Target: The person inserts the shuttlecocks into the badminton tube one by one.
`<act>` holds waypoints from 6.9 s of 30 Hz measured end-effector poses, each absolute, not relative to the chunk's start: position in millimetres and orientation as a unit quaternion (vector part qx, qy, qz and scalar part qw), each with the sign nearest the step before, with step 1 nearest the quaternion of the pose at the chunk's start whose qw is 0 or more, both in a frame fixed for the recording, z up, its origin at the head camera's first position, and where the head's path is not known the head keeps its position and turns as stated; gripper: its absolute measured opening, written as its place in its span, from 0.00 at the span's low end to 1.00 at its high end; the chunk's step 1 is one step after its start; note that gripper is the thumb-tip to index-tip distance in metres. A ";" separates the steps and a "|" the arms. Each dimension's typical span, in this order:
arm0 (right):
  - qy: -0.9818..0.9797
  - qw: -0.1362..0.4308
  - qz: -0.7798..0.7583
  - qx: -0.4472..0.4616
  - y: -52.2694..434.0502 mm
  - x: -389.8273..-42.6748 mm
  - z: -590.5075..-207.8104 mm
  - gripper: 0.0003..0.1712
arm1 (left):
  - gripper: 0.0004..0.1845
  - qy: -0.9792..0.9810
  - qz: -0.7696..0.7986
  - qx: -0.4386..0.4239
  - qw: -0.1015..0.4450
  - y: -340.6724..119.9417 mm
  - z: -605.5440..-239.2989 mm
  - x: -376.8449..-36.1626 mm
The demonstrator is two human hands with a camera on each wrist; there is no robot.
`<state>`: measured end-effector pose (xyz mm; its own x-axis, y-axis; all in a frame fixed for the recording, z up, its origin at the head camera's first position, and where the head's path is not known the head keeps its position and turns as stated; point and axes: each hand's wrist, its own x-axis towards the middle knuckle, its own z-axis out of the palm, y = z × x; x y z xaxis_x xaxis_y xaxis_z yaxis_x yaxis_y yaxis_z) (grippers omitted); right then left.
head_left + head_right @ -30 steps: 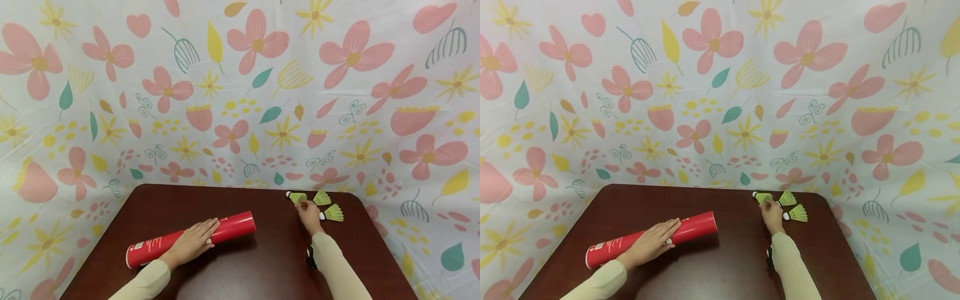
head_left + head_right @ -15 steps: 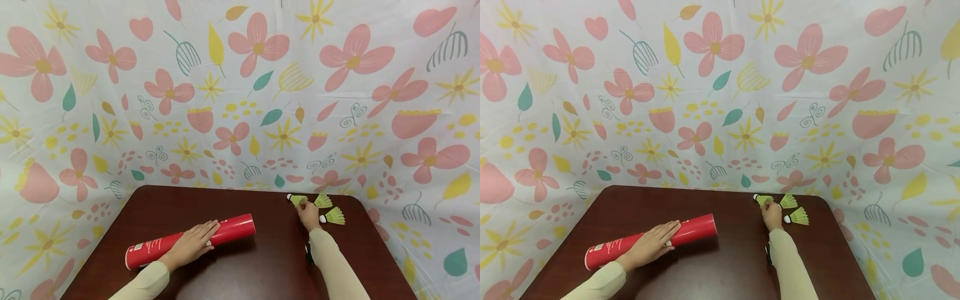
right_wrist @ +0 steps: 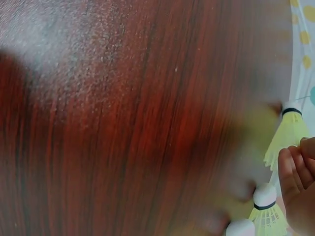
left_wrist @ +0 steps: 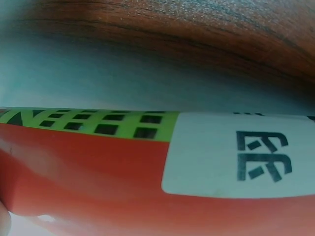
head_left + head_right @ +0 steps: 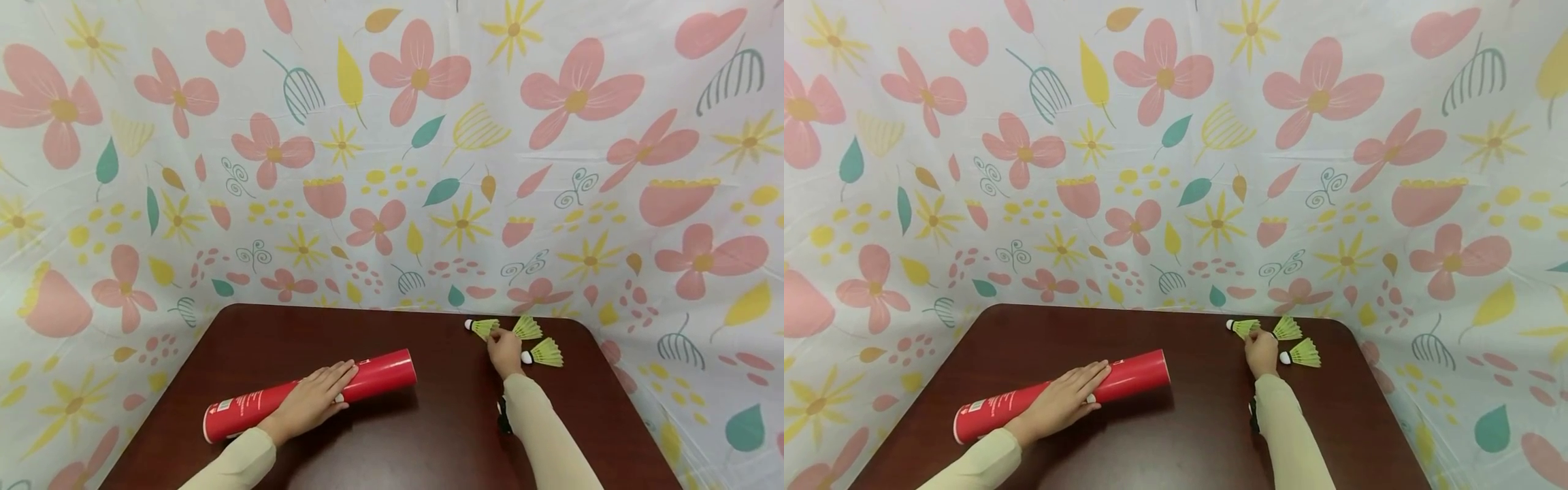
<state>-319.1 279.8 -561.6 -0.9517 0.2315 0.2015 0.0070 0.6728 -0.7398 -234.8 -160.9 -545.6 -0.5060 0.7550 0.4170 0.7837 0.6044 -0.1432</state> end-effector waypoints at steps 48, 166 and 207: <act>-0.878 0.168 0.440 0.082 251.0 -256.1 -516.9 0.03 | 0.45 -0.864 -0.030 -0.445 0.234 -163.6 -543.2 -233.0; -0.860 0.225 0.413 0.197 230.4 -239.8 -525.1 0.11 | 0.43 -0.863 -0.051 -0.446 0.230 -158.7 -540.7 -229.2; -0.911 0.187 0.361 -0.077 388.5 -234.2 -555.4 0.26 | 0.43 -0.867 -0.040 -0.440 0.230 -162.5 -545.9 -231.0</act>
<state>-234.2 388.5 -555.4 -0.9181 0.2748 0.2855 0.0049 0.7283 -0.6853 -231.0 -162.5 -545.9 -0.5072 0.7449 0.4334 0.7813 0.6097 -0.1336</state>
